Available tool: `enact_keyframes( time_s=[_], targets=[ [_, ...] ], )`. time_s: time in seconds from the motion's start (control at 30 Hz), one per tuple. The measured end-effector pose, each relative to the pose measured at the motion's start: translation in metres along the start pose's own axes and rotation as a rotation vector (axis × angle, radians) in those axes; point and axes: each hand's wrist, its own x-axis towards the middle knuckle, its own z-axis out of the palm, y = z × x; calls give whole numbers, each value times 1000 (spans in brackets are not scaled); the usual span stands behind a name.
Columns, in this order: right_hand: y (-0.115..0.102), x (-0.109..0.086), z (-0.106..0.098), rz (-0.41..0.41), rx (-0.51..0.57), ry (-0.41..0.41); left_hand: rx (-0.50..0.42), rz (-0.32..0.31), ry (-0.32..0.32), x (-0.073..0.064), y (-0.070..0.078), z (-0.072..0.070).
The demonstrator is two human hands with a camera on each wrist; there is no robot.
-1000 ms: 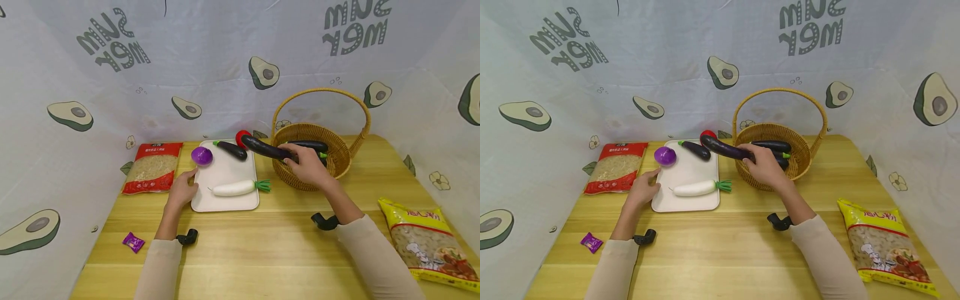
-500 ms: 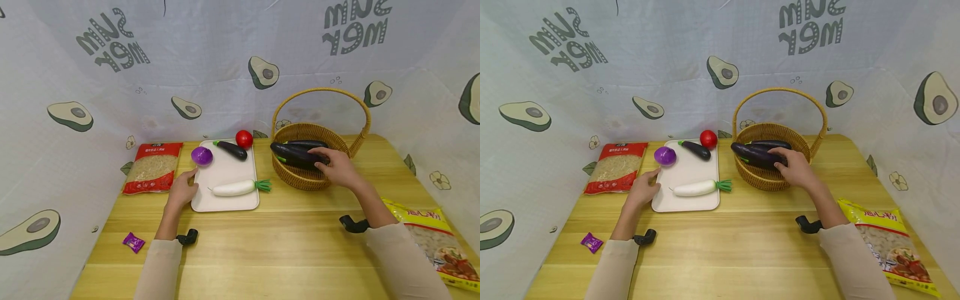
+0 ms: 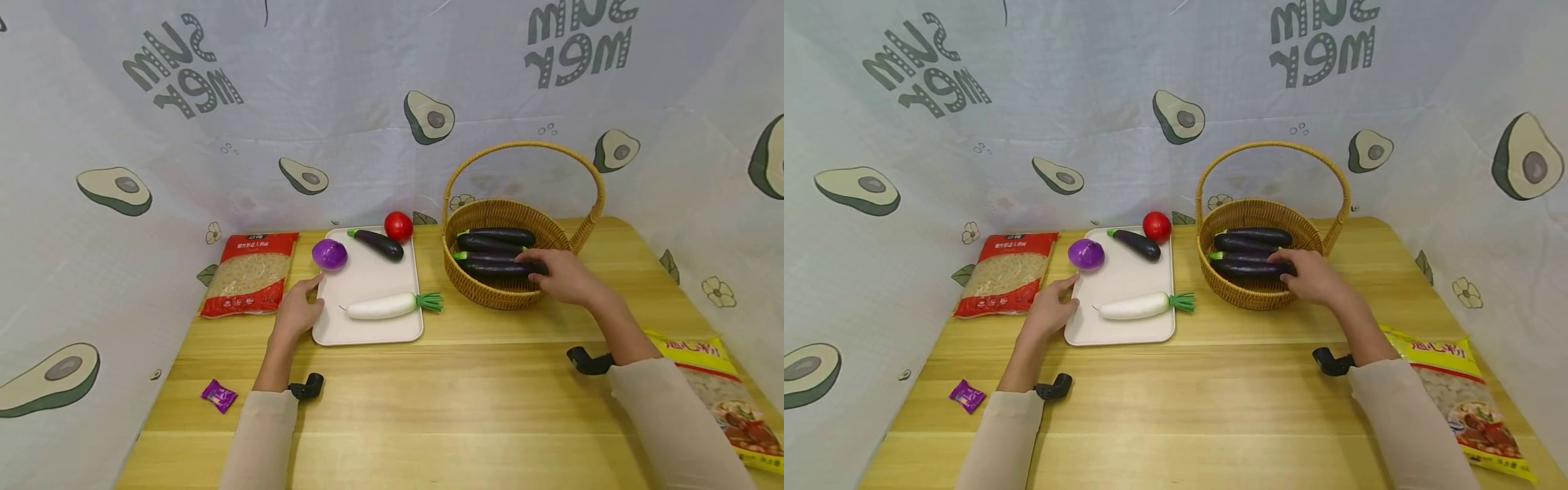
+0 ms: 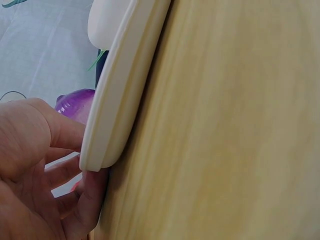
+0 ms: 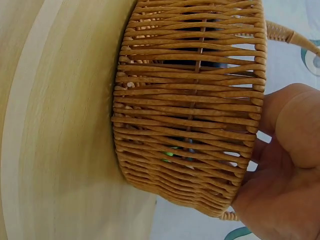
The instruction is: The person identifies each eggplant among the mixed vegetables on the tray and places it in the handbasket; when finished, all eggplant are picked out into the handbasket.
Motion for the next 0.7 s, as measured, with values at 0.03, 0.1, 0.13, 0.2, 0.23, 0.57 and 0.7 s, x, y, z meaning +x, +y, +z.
enact_keyframes(
  time_s=[0.03, 0.1, 0.13, 0.2, 0.23, 0.57, 0.7],
  targets=[
    [0, 1, 0, 5, -9, -4, -2, 1, -2, 0, 0, 0],
    [0, 3, -1, 13, -30, -13, -12, -2, -6, -1, 0, 0],
    [-1, 4, -1, 20, -35, -20, -19, -7, -6, -1, -1, 0],
    [-2, 6, -2, 32, -44, -31, -25, -9, -7, -2, -1, 0],
    [-3, 7, -2, 37, -48, -36, -26, -8, -8, -3, -1, 0],
    [-7, 10, 1, 111, -5, -50, -23, -4, -8, -2, -1, 0],
    [-6, 10, 4, 112, 2, -38, -20, -9, -15, -2, 0, 0]
  ],
)
